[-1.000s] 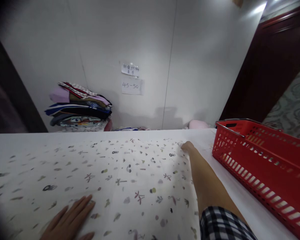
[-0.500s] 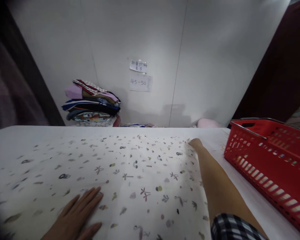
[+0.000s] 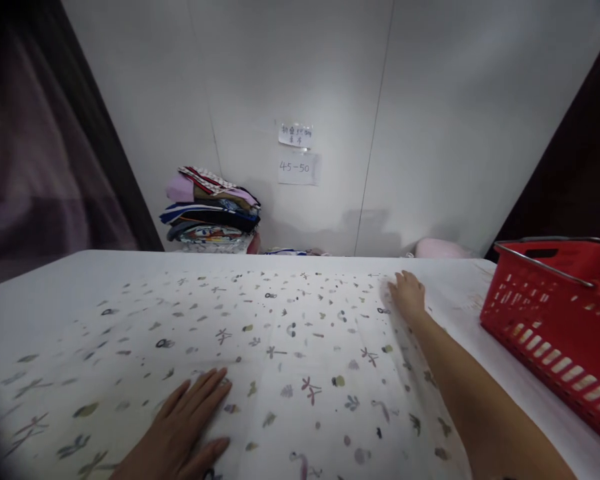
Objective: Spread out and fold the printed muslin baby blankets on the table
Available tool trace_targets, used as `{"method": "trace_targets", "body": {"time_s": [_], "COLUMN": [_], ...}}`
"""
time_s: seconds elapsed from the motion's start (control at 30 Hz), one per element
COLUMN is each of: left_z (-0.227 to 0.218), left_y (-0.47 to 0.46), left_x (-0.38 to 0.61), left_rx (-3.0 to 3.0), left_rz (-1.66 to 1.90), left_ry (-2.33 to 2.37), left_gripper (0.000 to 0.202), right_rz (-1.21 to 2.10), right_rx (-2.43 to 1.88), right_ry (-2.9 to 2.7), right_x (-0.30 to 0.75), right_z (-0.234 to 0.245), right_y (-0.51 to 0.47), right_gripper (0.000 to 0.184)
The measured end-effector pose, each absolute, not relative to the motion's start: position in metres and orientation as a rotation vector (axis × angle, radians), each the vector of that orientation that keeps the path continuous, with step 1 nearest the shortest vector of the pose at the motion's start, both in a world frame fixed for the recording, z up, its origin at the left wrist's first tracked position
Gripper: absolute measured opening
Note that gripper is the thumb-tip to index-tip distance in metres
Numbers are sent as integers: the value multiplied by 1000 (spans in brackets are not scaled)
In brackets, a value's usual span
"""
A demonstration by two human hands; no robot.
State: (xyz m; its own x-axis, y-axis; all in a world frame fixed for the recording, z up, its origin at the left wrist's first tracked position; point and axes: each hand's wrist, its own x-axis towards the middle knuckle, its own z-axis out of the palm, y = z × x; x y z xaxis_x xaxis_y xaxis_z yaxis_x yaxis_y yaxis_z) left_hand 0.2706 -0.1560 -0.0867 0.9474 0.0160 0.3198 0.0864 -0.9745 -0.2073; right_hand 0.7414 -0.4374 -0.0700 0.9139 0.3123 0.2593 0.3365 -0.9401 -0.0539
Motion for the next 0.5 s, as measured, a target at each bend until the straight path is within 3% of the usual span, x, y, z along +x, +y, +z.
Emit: {"method": "trace_targets", "body": {"time_s": [0.17,0.5], "left_z": [-84,-71], "left_y": [-158,-168], "left_x": [270,272], "left_rx": [-2931,-3215], "left_rz": [-445,-163], "left_ry": [-94,-272], "left_gripper": [65,61], "right_rz": [-39,-141], "right_rx": [-3050,-3065], "right_ry": [-720,-697], "right_x": [734,735], "right_z": [-80,-80], "right_y": [-427,-446], "right_gripper": [51,53]}}
